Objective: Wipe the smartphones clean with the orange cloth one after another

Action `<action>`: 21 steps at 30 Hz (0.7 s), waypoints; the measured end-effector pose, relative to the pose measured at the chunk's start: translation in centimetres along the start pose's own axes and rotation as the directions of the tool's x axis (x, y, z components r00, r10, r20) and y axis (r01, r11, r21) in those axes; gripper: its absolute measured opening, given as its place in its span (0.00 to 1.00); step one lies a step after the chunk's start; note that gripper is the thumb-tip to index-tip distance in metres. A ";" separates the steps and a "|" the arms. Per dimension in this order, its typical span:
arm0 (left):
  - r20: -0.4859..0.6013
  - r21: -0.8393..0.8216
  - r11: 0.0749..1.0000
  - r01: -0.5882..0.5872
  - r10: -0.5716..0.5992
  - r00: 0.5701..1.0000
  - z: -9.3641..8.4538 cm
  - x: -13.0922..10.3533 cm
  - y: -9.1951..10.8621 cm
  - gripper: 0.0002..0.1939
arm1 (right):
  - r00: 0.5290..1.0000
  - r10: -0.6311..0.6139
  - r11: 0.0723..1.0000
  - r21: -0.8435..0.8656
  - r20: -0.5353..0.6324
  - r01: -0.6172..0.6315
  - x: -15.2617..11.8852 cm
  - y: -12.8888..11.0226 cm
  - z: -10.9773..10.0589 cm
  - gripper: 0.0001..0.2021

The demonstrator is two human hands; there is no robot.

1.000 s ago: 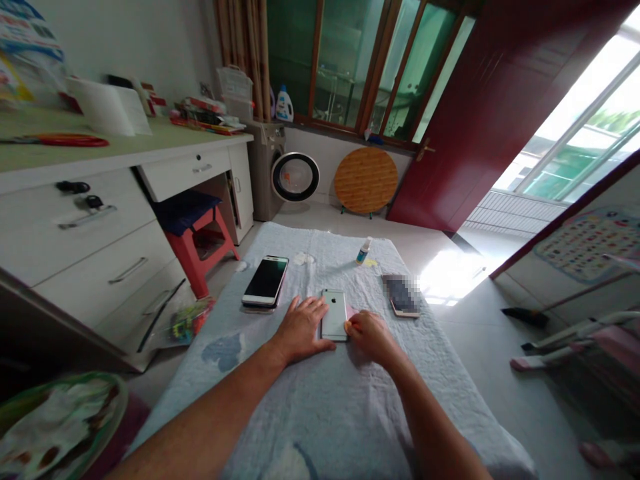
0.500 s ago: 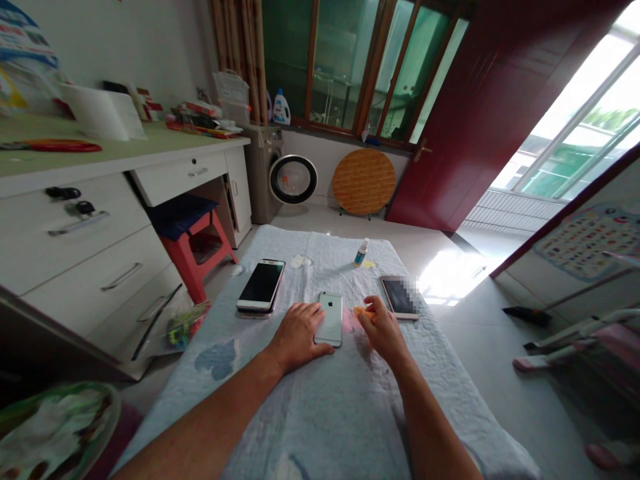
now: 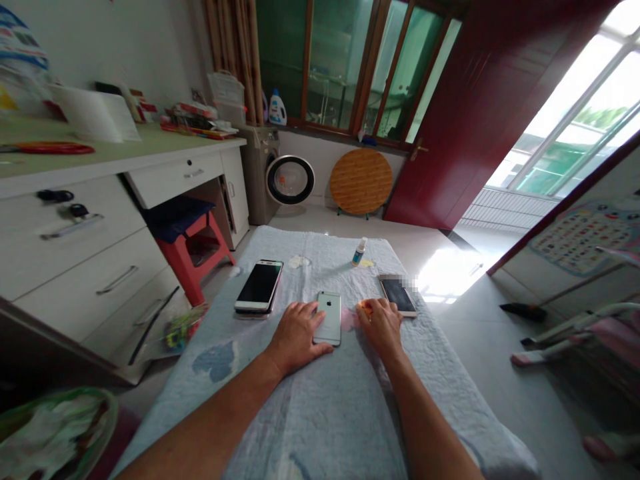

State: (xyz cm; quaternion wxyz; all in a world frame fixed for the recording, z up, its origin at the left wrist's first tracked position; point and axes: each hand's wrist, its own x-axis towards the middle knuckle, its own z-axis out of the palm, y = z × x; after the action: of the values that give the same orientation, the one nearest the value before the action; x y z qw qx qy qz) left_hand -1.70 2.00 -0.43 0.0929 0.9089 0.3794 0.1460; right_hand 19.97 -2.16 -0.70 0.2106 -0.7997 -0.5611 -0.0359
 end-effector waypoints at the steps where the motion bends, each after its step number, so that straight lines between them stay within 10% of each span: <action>1: -0.003 0.000 1.000 0.009 -0.009 1.000 0.0 0.0 0.0 0.33 | 1.000 -0.005 1.000 0.007 -0.006 0.005 0.0 0.1 0.0 0.12; 14: -0.005 -0.032 0.999 0.026 -0.026 1.000 -0.2 0.0 0.0 0.32 | 1.000 0.009 0.999 0.048 -0.029 -0.007 0.3 1.2 0.4 0.11; 21: -0.013 -0.030 0.999 0.031 -0.031 0.999 -0.3 0.0 0.1 0.32 | 0.967 -0.008 0.995 0.093 -0.254 0.033 0.1 0.5 -0.8 0.10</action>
State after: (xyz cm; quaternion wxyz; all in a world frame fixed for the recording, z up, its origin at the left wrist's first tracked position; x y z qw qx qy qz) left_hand -1.72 1.95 -0.12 0.1062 0.9004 0.3919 0.1563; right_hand 20.60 -2.46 -0.10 0.3183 -0.7716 -0.5391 -0.1128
